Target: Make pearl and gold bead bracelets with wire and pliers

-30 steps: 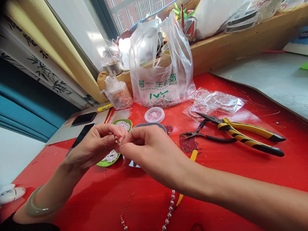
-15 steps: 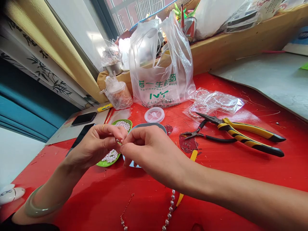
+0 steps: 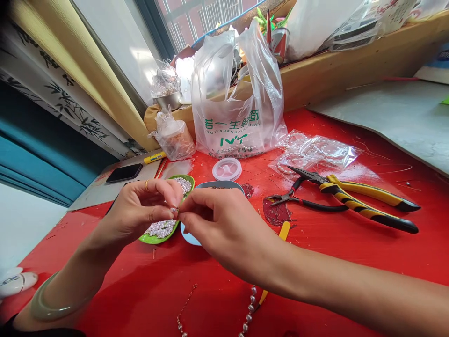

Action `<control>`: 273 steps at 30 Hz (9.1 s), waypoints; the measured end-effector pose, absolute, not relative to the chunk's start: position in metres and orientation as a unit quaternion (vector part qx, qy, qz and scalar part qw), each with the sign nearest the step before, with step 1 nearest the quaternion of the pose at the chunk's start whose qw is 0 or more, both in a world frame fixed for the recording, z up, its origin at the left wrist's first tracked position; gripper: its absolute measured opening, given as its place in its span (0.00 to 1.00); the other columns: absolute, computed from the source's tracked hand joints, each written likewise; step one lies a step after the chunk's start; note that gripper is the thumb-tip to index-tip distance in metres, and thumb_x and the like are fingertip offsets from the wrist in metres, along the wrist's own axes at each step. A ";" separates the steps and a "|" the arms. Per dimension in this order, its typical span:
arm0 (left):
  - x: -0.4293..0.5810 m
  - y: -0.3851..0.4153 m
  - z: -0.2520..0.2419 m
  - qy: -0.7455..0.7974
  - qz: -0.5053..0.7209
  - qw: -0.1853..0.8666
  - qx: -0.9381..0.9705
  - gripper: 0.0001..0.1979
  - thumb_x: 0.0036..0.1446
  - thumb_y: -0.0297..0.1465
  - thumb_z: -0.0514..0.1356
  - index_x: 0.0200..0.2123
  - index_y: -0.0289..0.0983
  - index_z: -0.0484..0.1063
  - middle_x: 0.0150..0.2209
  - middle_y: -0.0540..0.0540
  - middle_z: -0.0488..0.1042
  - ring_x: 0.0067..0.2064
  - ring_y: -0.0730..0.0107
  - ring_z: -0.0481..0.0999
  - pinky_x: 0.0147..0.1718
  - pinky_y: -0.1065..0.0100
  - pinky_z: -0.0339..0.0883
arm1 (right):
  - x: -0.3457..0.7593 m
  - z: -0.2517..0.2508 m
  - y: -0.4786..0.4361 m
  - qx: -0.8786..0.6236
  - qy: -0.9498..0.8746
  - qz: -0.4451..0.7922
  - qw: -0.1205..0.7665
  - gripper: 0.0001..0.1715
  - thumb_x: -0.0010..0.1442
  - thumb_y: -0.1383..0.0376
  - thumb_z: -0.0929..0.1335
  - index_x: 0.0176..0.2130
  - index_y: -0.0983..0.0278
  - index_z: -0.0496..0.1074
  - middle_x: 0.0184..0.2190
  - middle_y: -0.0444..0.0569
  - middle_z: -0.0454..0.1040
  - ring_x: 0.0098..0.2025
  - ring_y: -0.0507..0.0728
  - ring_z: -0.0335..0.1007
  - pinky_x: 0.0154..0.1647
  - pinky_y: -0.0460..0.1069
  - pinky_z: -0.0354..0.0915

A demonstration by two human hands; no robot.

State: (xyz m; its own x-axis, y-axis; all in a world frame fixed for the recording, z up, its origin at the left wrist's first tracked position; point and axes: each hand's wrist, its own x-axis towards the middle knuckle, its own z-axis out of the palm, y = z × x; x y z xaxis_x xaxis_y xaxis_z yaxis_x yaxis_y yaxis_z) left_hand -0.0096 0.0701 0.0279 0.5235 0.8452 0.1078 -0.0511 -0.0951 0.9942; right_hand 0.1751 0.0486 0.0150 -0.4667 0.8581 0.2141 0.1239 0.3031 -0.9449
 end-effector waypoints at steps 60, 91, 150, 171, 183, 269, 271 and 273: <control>-0.005 0.059 0.027 0.379 0.454 0.340 0.731 0.07 0.47 0.25 0.66 0.25 0.45 0.79 0.26 0.51 0.69 0.31 0.69 0.67 0.29 0.67 0.61 | 0.178 0.016 0.060 -0.314 -0.734 0.497 0.341 0.13 0.57 0.61 0.69 0.37 0.69 0.74 0.26 0.45 0.74 0.25 0.47 0.67 0.25 0.42 0.62; -0.004 0.073 0.005 0.415 0.250 0.267 0.833 0.05 0.54 0.26 0.61 0.33 0.38 0.77 0.32 0.46 0.76 0.37 0.65 0.70 0.39 0.62 0.64 | 0.196 -0.023 0.047 -0.418 -0.690 0.441 0.392 0.08 0.57 0.64 0.65 0.31 0.66 0.70 0.25 0.46 0.73 0.26 0.50 0.66 0.27 0.46 0.62; 0.010 0.058 -0.001 0.317 0.415 0.568 0.636 0.10 0.44 0.23 0.69 0.29 0.36 0.71 0.28 0.50 0.76 0.30 0.72 0.76 0.30 0.71 0.72 | 0.194 0.005 0.028 -0.388 -0.664 0.507 0.389 0.07 0.53 0.69 0.64 0.23 0.65 0.66 0.18 0.39 0.61 0.22 0.47 0.53 0.21 0.44 0.51; 0.009 0.052 0.006 0.287 0.399 0.403 0.772 0.04 0.52 0.25 0.64 0.32 0.39 0.74 0.30 0.49 0.73 0.35 0.71 0.71 0.34 0.68 0.70 | 0.192 0.005 0.027 -0.391 -0.660 0.522 0.372 0.07 0.50 0.69 0.63 0.22 0.64 0.64 0.17 0.38 0.58 0.21 0.47 0.49 0.20 0.44 0.48; 0.006 0.052 0.008 0.279 0.396 0.350 0.802 0.05 0.52 0.26 0.64 0.33 0.40 0.74 0.28 0.50 0.76 0.34 0.70 0.70 0.34 0.66 0.67 | 0.193 0.003 0.027 -0.385 -0.663 0.528 0.366 0.07 0.53 0.67 0.63 0.24 0.65 0.66 0.19 0.39 0.60 0.22 0.48 0.52 0.21 0.44 0.50; -0.054 0.126 -0.003 0.547 0.006 0.156 0.822 0.07 0.50 0.33 0.58 0.30 0.38 0.76 0.33 0.46 0.78 0.37 0.63 0.74 0.35 0.66 0.63 | 0.202 -0.008 0.047 -0.451 -0.620 0.426 0.480 0.06 0.54 0.61 0.69 0.31 0.61 0.74 0.27 0.46 0.73 0.30 0.53 0.67 0.29 0.48 0.63; -0.054 0.126 -0.004 0.550 0.006 0.155 0.821 0.08 0.50 0.33 0.58 0.30 0.38 0.76 0.34 0.46 0.78 0.36 0.64 0.74 0.34 0.67 0.63 | 0.202 -0.008 0.048 -0.451 -0.625 0.421 0.479 0.06 0.53 0.61 0.69 0.30 0.61 0.74 0.28 0.46 0.73 0.30 0.53 0.67 0.29 0.48 0.63; -0.054 0.126 -0.004 0.552 0.005 0.153 0.819 0.08 0.49 0.34 0.59 0.31 0.38 0.76 0.34 0.46 0.78 0.36 0.63 0.74 0.33 0.67 0.63 | 0.201 -0.008 0.048 -0.449 -0.625 0.421 0.480 0.06 0.53 0.61 0.69 0.30 0.61 0.74 0.28 0.46 0.73 0.30 0.53 0.67 0.30 0.48 0.63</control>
